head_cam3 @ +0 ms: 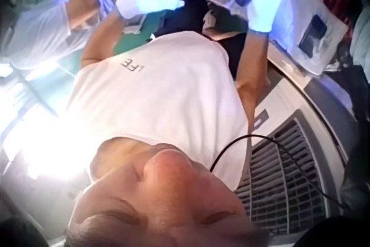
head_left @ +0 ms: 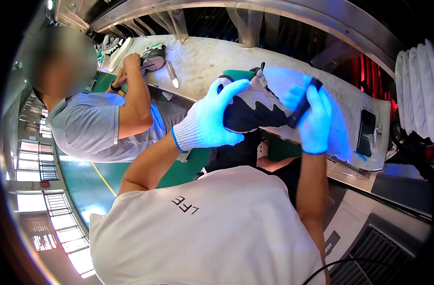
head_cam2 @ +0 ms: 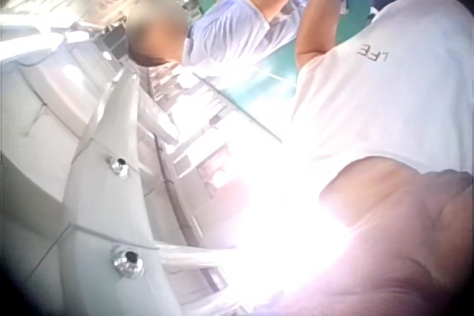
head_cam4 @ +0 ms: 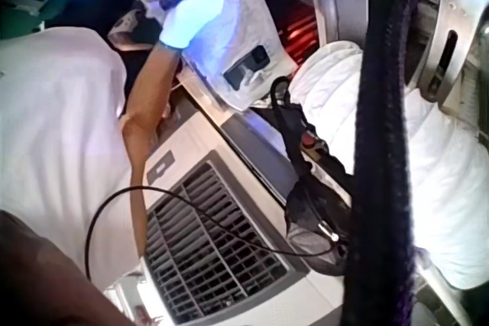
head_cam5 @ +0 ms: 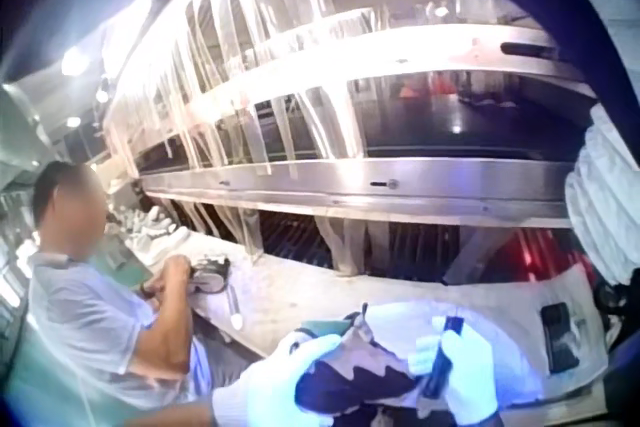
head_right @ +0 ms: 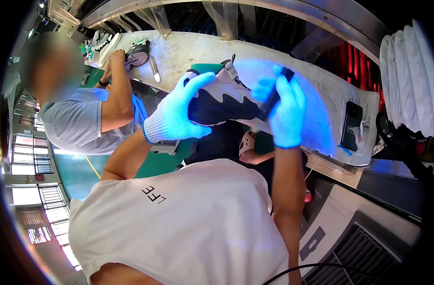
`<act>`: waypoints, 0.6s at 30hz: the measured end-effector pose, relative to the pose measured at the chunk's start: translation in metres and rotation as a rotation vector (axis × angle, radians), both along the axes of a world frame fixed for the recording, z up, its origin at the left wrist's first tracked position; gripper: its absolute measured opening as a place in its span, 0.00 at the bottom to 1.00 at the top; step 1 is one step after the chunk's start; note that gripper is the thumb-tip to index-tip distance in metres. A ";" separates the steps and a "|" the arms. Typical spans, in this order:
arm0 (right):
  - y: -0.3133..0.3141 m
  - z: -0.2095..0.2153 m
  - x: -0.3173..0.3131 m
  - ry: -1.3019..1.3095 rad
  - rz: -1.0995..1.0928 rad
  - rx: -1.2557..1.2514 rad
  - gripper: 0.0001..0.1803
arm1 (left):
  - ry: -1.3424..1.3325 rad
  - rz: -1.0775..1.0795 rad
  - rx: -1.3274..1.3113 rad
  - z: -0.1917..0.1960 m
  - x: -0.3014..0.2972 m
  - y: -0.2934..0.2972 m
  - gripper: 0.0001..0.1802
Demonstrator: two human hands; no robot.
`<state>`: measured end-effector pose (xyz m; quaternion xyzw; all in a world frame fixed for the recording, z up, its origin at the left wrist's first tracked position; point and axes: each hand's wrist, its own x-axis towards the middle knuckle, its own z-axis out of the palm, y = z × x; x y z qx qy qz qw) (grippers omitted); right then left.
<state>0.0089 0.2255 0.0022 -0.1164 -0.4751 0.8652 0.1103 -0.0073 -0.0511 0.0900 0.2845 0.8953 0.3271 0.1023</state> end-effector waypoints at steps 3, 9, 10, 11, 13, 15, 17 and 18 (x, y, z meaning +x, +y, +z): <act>-0.035 0.022 -0.035 0.092 -0.047 -0.429 0.17 | -0.004 0.032 -0.026 0.003 0.000 0.007 0.65; -0.058 0.020 -0.064 0.273 0.064 -0.430 0.17 | 0.080 -0.001 -0.048 0.001 -0.004 0.013 0.62; -0.053 0.016 -0.063 0.307 0.116 -0.380 0.18 | 0.074 0.003 -0.047 0.000 -0.004 0.013 0.63; -0.052 0.011 -0.060 0.312 0.117 -0.392 0.19 | 0.070 0.006 -0.046 0.000 -0.001 0.013 0.64; -0.054 0.007 -0.058 0.340 0.126 -0.421 0.20 | 0.103 0.016 0.011 -0.005 0.000 0.015 0.64; -0.061 0.011 -0.058 0.357 0.138 -0.551 0.21 | 0.173 0.010 0.011 -0.009 -0.004 0.016 0.61; -0.070 0.017 -0.055 0.363 0.127 -0.608 0.24 | 0.216 0.029 0.018 -0.013 -0.003 0.018 0.58; -0.071 0.017 -0.053 0.365 0.143 -0.683 0.24 | 0.239 0.016 0.035 -0.015 -0.002 0.018 0.57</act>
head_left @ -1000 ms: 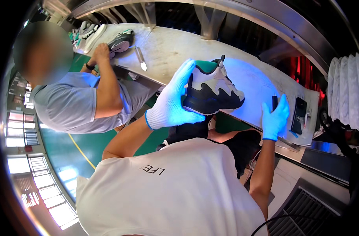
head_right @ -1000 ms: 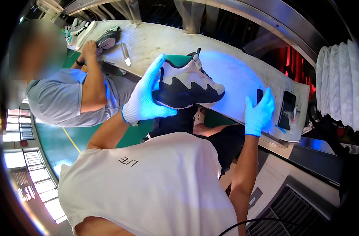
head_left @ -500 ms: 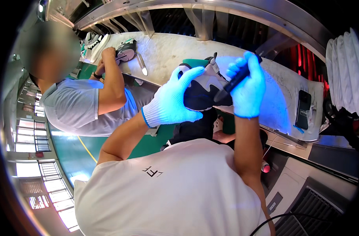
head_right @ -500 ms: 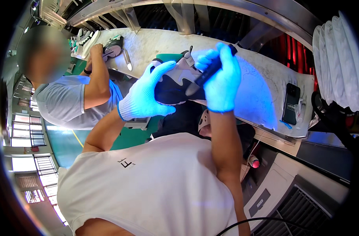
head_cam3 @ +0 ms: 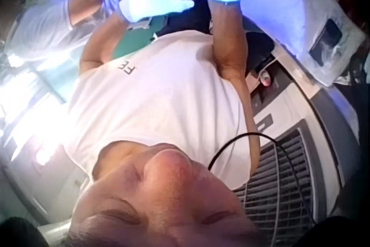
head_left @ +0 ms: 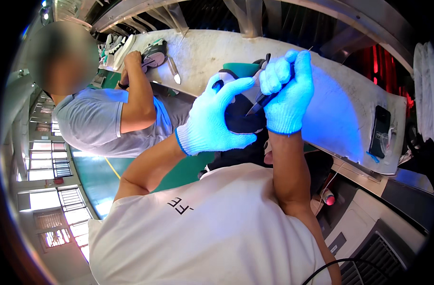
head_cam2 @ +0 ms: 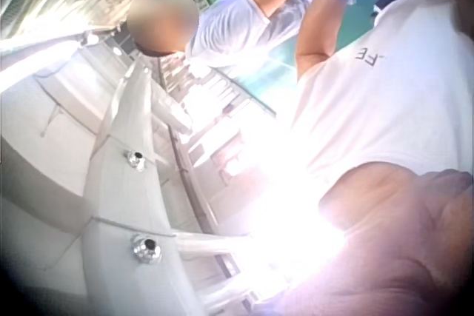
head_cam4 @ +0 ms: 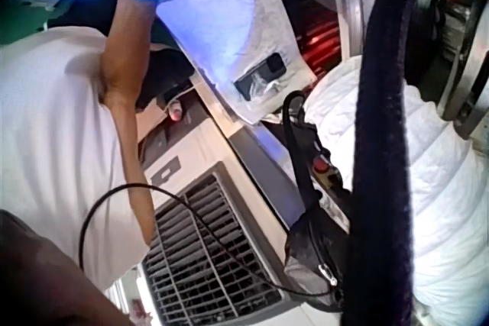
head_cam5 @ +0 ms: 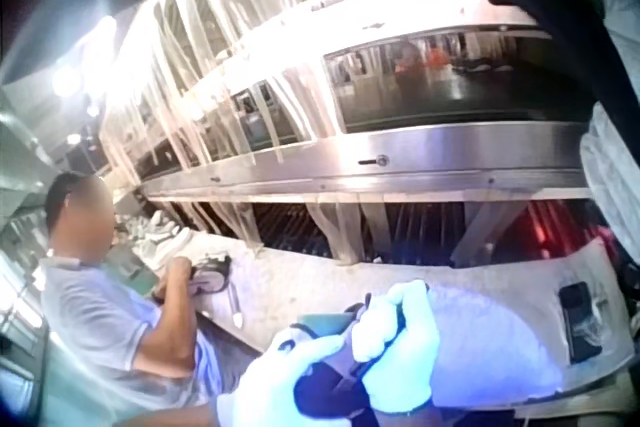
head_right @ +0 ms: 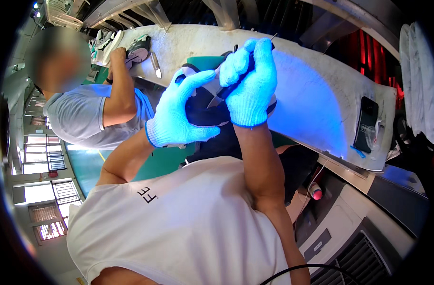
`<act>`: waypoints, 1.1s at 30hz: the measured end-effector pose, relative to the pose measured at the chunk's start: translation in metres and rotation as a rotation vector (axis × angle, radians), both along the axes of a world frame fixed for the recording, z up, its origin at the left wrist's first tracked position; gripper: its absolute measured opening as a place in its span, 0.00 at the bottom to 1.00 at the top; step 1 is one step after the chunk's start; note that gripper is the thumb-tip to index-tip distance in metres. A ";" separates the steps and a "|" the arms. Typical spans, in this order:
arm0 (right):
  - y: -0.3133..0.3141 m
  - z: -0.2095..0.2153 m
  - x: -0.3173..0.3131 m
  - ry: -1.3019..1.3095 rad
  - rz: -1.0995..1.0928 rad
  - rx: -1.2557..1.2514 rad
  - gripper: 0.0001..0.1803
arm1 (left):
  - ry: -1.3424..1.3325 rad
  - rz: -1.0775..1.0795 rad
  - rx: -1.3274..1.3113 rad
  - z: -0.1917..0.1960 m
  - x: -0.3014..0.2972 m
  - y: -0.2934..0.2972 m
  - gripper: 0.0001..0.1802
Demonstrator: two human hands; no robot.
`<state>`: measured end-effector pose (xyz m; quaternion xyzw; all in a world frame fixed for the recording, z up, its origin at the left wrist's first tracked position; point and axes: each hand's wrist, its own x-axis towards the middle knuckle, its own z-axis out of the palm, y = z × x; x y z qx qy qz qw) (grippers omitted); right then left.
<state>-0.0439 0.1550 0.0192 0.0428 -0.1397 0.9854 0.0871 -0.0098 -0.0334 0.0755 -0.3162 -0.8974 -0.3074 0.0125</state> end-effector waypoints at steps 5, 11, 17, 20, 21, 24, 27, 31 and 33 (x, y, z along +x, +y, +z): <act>-0.002 -0.023 -0.002 0.059 0.180 -0.412 0.27 | 0.073 -0.018 0.086 -0.012 0.003 -0.007 0.53; -0.003 -0.013 0.006 -0.101 -0.098 0.084 0.28 | 0.092 0.014 0.058 -0.015 0.014 -0.010 0.53; 0.007 -0.025 -0.029 -0.307 -0.217 0.163 0.25 | -0.054 0.039 0.066 -0.005 0.008 -0.016 0.56; 0.036 -0.058 -0.042 -0.314 -0.093 -0.034 0.25 | -0.096 0.089 0.007 -0.001 0.007 -0.019 0.58; 0.031 -0.050 -0.037 -0.321 -0.109 0.012 0.25 | -0.102 0.100 0.022 -0.004 0.007 -0.020 0.58; 0.020 -0.043 -0.030 -0.294 -0.179 0.097 0.26 | -0.126 0.164 -0.030 -0.006 0.010 -0.016 0.61; 0.018 -0.041 -0.028 -0.242 -0.213 0.159 0.28 | -0.129 0.256 -0.101 -0.011 0.013 -0.009 0.63; 0.014 -0.031 -0.018 -0.226 -0.221 0.175 0.28 | -0.175 0.347 -0.182 -0.003 0.011 0.004 0.63; 0.018 -0.029 -0.019 -0.170 -0.128 0.145 0.28 | -0.158 0.343 -0.152 -0.003 0.010 0.006 0.62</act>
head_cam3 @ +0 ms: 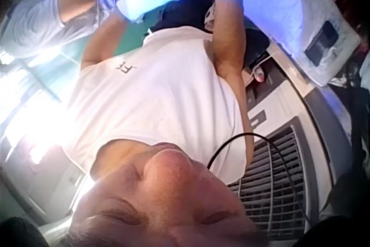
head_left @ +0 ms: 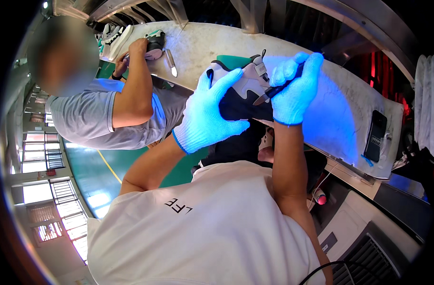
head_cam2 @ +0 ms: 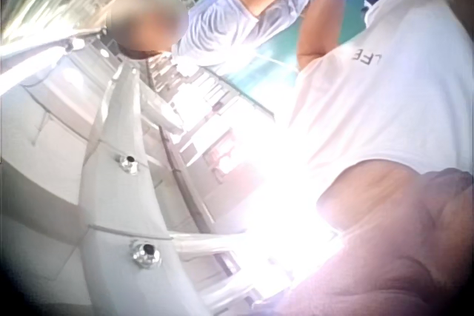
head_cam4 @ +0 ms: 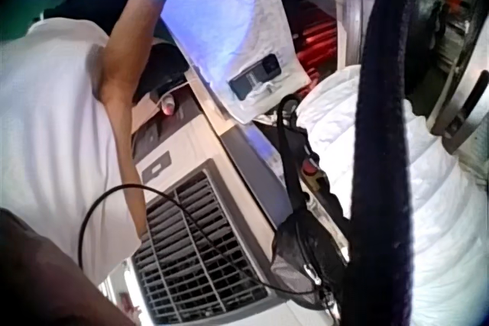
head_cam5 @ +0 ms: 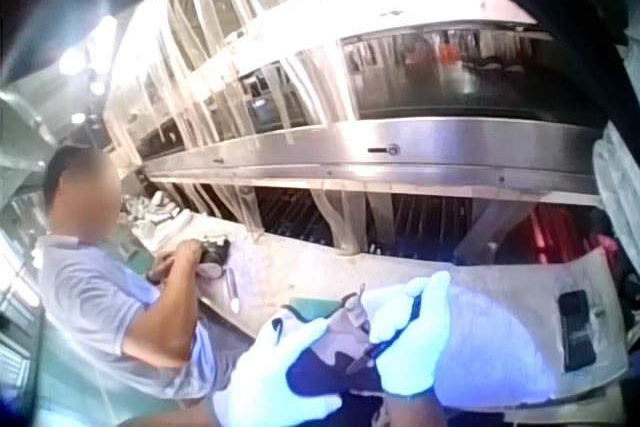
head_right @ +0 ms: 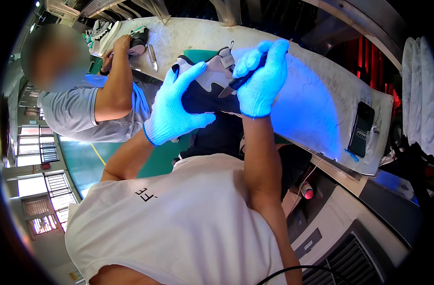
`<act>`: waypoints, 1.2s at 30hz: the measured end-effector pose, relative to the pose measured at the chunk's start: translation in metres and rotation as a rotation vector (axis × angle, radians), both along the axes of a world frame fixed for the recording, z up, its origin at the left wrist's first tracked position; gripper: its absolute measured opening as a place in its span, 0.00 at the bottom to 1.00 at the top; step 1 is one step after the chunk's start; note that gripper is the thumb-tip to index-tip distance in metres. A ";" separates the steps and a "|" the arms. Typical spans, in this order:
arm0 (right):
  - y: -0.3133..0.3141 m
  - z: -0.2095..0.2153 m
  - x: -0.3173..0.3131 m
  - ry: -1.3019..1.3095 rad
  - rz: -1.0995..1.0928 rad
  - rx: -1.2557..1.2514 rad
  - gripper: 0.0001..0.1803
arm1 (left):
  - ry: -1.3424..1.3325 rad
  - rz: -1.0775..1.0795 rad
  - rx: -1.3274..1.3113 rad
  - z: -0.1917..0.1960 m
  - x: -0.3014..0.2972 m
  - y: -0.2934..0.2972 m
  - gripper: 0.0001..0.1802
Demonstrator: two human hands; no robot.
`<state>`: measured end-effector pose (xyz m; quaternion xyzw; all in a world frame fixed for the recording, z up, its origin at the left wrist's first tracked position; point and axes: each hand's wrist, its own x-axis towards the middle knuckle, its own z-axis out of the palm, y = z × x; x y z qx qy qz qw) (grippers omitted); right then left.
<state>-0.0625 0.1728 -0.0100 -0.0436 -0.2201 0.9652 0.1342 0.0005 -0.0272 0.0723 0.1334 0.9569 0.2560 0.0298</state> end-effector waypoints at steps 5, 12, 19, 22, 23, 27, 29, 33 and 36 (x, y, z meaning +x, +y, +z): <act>0.006 -0.014 -0.007 -0.012 0.103 -0.174 0.24 | 0.161 -0.024 0.004 -0.008 0.001 -0.002 0.54; -0.015 0.034 -0.040 -0.325 -0.113 0.539 0.15 | -0.003 -0.100 0.252 -0.022 -0.035 -0.025 0.48; 0.116 -0.007 -0.007 -0.557 -0.201 0.869 0.15 | -0.369 -0.017 0.585 -0.094 -0.080 -0.063 0.50; 0.122 -0.062 0.048 -0.683 -0.290 0.973 0.14 | -0.093 -0.121 0.203 -0.064 -0.087 -0.051 0.48; 0.118 -0.065 0.062 -0.578 -0.366 0.849 0.11 | 0.030 -0.197 0.143 -0.064 -0.086 -0.049 0.48; 0.112 -0.073 0.063 -0.629 -0.319 0.834 0.07 | 0.351 -0.498 0.058 -0.058 -0.084 0.020 0.42; 0.106 -0.064 0.051 -0.678 -0.210 0.917 0.08 | 0.214 -0.614 -0.159 -0.107 -0.087 0.068 0.39; 0.136 -0.098 0.042 -0.593 -0.174 0.991 0.13 | 0.020 -0.755 0.126 -0.039 -0.098 0.095 0.41; 0.144 -0.080 0.036 -0.536 0.088 0.980 0.19 | -0.030 -0.682 0.574 0.011 -0.084 0.059 0.46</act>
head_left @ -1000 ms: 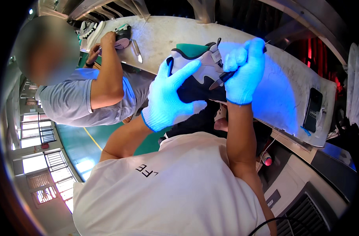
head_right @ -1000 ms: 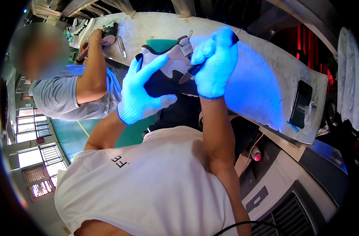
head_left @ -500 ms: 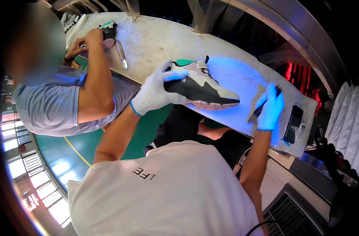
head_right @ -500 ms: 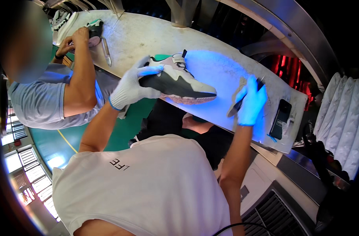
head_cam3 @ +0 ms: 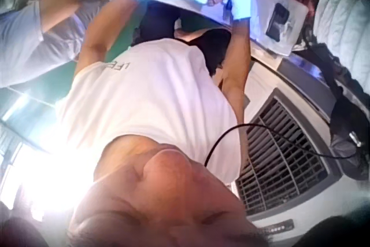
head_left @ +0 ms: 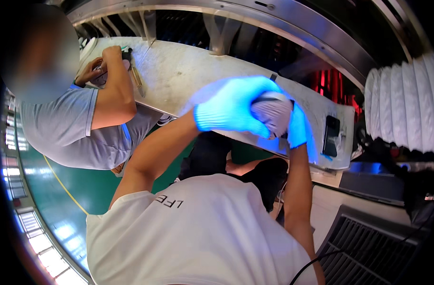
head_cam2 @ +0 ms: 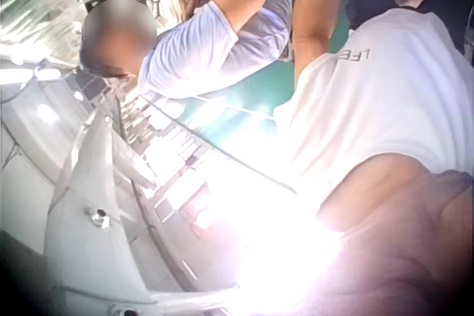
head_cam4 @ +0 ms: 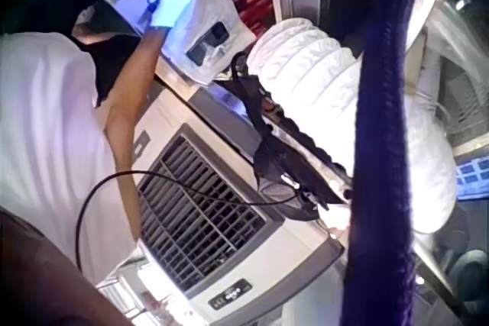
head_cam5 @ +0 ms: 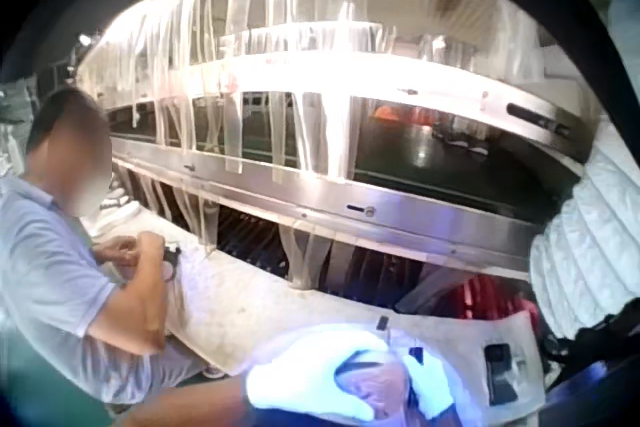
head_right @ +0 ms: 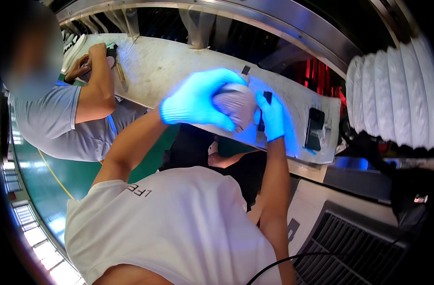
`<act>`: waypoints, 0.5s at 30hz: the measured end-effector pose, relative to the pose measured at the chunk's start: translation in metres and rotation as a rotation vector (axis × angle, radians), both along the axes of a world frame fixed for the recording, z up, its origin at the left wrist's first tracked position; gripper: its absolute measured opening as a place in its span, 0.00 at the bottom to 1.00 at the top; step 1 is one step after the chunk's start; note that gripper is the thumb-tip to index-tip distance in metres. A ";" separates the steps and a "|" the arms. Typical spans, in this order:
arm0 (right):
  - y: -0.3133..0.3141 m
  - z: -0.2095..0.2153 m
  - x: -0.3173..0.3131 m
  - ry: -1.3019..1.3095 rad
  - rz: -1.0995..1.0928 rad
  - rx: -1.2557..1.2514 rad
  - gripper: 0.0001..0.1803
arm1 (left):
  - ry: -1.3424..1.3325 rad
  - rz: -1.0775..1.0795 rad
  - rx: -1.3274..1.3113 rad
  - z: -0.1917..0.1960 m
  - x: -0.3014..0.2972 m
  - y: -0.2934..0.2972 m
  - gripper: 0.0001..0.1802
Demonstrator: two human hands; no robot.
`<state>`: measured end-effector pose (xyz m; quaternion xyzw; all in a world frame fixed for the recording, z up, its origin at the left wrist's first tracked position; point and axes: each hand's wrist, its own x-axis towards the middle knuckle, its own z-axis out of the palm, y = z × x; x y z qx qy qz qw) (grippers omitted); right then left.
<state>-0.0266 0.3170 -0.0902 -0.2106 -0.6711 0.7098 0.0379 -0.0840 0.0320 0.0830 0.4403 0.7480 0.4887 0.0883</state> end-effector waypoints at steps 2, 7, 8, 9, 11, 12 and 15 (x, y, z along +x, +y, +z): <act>0.010 0.029 0.009 -0.059 0.129 -0.135 0.21 | 0.185 0.086 0.021 -0.002 0.005 -0.034 0.41; 0.010 0.059 0.008 0.030 0.276 0.052 0.17 | 0.410 0.151 -0.226 -0.109 -0.010 -0.090 0.38; 0.004 0.064 0.009 0.024 0.257 0.074 0.17 | 0.421 0.188 -0.286 -0.119 -0.012 -0.091 0.38; -0.011 0.073 0.007 0.014 0.245 0.095 0.16 | 0.427 0.229 -0.347 -0.126 -0.013 -0.094 0.38; -0.014 0.067 0.004 -0.018 0.158 0.160 0.15 | 0.301 0.190 -0.470 -0.101 -0.007 -0.074 0.40; -0.014 0.064 0.001 -0.059 0.165 0.143 0.16 | 0.291 0.155 -0.502 -0.086 0.001 -0.068 0.46; -0.014 0.072 0.003 -0.075 0.157 0.127 0.16 | 0.265 0.052 -0.457 -0.057 0.004 -0.036 0.65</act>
